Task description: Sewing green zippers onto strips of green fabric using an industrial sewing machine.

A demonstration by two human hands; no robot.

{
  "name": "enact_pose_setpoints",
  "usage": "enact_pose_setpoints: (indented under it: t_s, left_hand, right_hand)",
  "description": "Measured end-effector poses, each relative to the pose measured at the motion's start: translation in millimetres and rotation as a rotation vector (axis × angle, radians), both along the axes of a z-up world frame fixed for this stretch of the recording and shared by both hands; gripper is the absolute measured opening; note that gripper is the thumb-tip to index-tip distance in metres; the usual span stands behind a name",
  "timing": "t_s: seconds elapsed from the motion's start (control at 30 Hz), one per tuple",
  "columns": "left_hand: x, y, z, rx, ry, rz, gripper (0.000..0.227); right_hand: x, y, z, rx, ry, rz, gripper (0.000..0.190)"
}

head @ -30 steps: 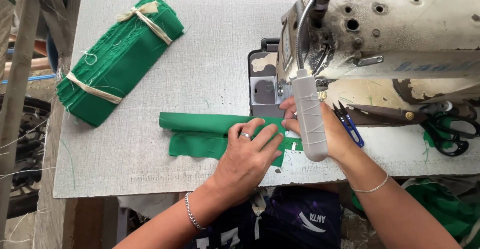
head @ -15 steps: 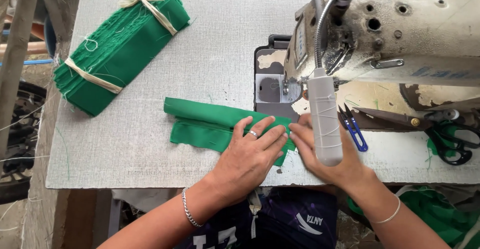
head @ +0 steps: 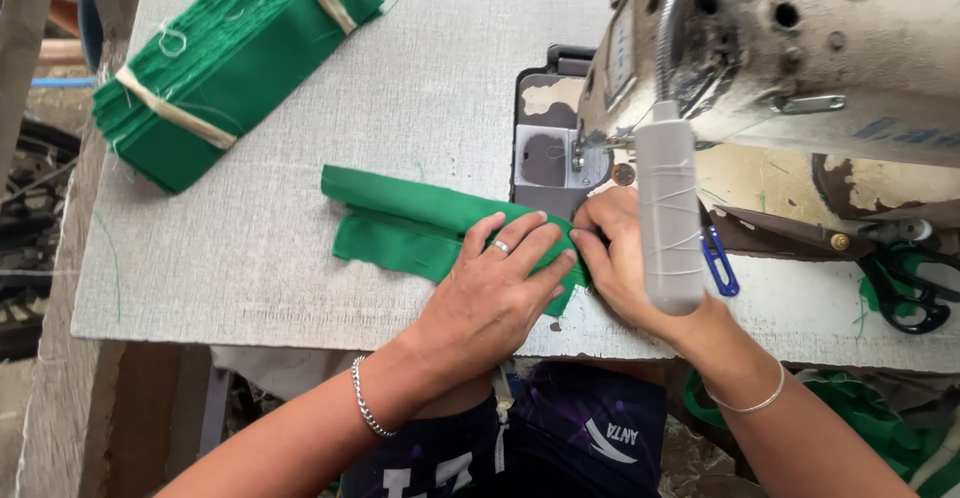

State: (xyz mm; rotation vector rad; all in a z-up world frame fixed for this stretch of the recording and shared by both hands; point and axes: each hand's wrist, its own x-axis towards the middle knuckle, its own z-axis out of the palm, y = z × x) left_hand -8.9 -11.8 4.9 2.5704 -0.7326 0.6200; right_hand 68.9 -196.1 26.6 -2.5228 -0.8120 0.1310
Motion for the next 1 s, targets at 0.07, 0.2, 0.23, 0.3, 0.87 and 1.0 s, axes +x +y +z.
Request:
enact_pose_setpoints:
  t_s: [0.07,0.2,0.23,0.3,0.87,1.0]
  left_hand:
    - [-2,0,-2,0.006,0.011,0.008,0.016]
    - [-4,-1,-6,0.02,-0.003,0.016,0.02]
    - [-3,-2,-6,0.019,-0.003,0.011,0.02]
    - [-3,-2,-6,0.019,-0.01,0.028,0.018]
    - [-4,1,-8,0.082,0.0,-0.048,0.031]
    - [0,4,-8,0.066,0.054,-0.07,0.03]
  right_hand:
    - [2,-4,-9,0.09,0.139,-0.04,0.011]
    - [19,-16,-47,0.365,0.401,-0.164,0.014]
    - [22,-17,-48,0.364,0.4,-0.17,0.014]
    - [29,-20,-48,0.391,0.483,-0.185,0.023]
    - [23,-10,-30,0.191,0.41,-0.189,0.014]
    - [42,-37,-72,0.252,0.203,-0.298,0.015]
